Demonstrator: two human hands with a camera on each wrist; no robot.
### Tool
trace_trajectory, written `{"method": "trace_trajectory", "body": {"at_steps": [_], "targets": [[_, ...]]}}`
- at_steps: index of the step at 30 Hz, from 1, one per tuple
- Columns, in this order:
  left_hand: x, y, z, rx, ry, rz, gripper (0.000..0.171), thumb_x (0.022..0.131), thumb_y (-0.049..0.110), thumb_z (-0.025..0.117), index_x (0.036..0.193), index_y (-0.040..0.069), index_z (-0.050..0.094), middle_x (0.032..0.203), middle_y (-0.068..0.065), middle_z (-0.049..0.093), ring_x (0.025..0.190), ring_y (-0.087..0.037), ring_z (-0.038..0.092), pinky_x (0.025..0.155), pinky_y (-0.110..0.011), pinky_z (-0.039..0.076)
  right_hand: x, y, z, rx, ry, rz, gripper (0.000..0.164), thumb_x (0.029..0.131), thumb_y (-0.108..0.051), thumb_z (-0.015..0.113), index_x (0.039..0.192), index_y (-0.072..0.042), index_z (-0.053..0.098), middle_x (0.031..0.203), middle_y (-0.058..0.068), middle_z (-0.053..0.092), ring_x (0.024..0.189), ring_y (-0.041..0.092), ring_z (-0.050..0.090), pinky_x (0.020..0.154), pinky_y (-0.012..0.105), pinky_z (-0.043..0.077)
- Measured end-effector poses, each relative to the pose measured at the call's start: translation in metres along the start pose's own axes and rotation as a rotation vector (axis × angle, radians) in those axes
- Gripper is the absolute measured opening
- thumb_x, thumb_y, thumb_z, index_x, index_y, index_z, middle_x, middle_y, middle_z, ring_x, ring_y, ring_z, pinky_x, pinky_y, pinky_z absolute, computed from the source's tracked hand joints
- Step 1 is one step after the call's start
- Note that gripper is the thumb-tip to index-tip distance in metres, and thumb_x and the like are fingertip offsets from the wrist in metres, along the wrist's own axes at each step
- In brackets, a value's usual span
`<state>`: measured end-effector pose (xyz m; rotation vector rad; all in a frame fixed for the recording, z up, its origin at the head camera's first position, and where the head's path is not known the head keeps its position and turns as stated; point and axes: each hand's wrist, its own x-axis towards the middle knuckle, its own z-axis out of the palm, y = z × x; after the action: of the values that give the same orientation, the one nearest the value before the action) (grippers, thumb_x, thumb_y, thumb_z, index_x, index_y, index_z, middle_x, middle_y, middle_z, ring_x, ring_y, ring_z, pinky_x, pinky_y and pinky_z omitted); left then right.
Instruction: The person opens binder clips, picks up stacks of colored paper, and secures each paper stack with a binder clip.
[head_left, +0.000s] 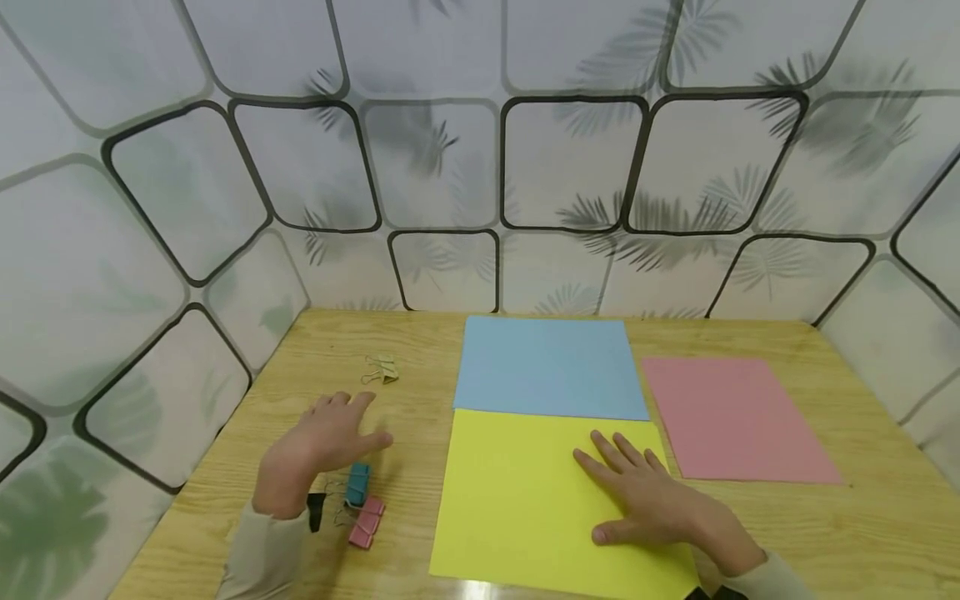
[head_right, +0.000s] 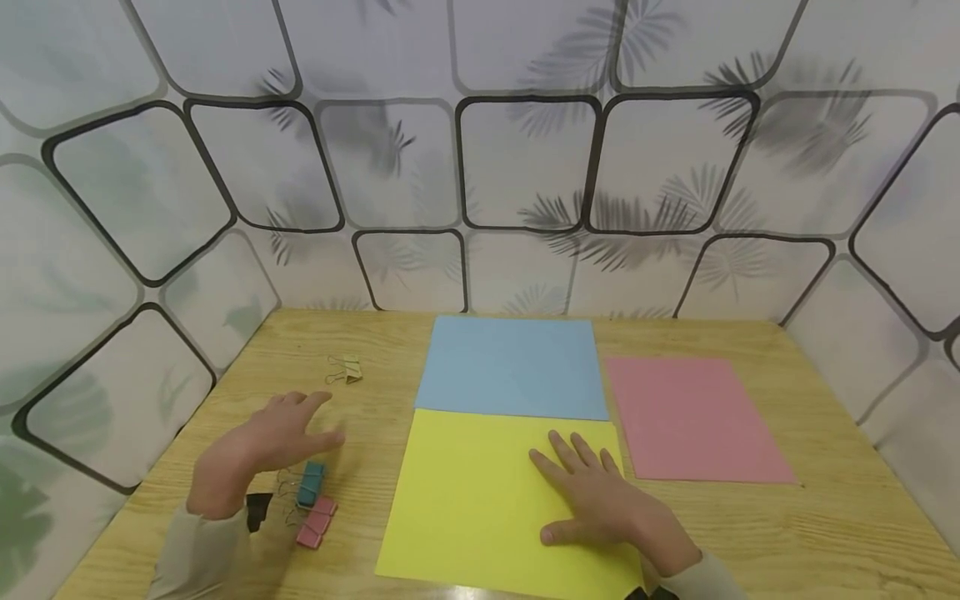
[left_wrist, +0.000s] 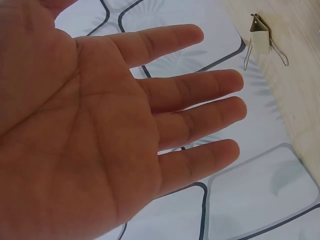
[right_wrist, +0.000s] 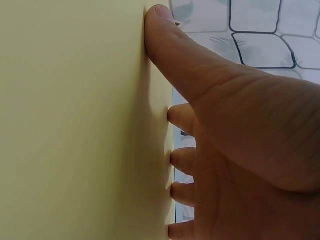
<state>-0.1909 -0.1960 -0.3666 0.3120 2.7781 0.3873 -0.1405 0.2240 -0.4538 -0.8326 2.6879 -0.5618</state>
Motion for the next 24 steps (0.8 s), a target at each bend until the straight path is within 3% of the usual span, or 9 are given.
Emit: {"method": "trace_trajectory", "body": {"at_steps": [6, 15, 19, 24], "targets": [[-0.001, 0.0, -0.003, -0.031, -0.028, -0.007, 0.074, 0.097, 0.042, 0.062, 0.148, -0.006, 0.035, 0.139, -0.041, 0.04, 0.127, -0.059, 0.039, 0.096, -0.067, 0.04, 0.002, 0.002, -0.001, 0.011, -0.002, -0.007, 0.098, 0.084, -0.063, 0.065, 0.156, -0.008, 0.029, 0.161, 0.029, 0.012, 0.143, 0.058, 0.011, 0.1, 0.082, 0.016], [-0.006, -0.024, 0.001, -0.095, -0.084, -0.008, 0.077, 0.096, 0.043, 0.062, 0.148, -0.007, 0.034, 0.142, -0.042, 0.036, 0.131, -0.059, 0.034, 0.099, -0.067, 0.037, 0.006, 0.001, 0.002, 0.039, -0.03, -0.018, 0.099, 0.085, -0.063, 0.065, 0.157, -0.009, 0.026, 0.162, 0.028, 0.009, 0.144, 0.057, 0.008, 0.1, 0.082, 0.011], [-0.006, -0.032, -0.002, -0.147, -0.114, 0.024, 0.073, 0.096, 0.036, 0.064, 0.146, -0.009, 0.036, 0.138, -0.037, 0.046, 0.126, -0.053, 0.046, 0.097, -0.062, 0.042, 0.004, 0.0, 0.003, 0.045, -0.015, -0.013, 0.099, 0.085, -0.062, 0.066, 0.157, -0.008, 0.027, 0.161, 0.029, 0.009, 0.144, 0.058, 0.007, 0.099, 0.082, 0.011], [-0.002, -0.031, -0.003, -0.135, -0.17, 0.035, 0.062, 0.089, 0.031, 0.074, 0.136, -0.003, 0.049, 0.13, -0.026, 0.057, 0.114, -0.04, 0.058, 0.086, -0.054, 0.049, 0.002, 0.001, 0.003, 0.019, 0.023, -0.025, 0.098, 0.085, -0.06, 0.067, 0.157, -0.008, 0.027, 0.16, 0.03, 0.011, 0.143, 0.059, 0.01, 0.098, 0.082, 0.015]]}}
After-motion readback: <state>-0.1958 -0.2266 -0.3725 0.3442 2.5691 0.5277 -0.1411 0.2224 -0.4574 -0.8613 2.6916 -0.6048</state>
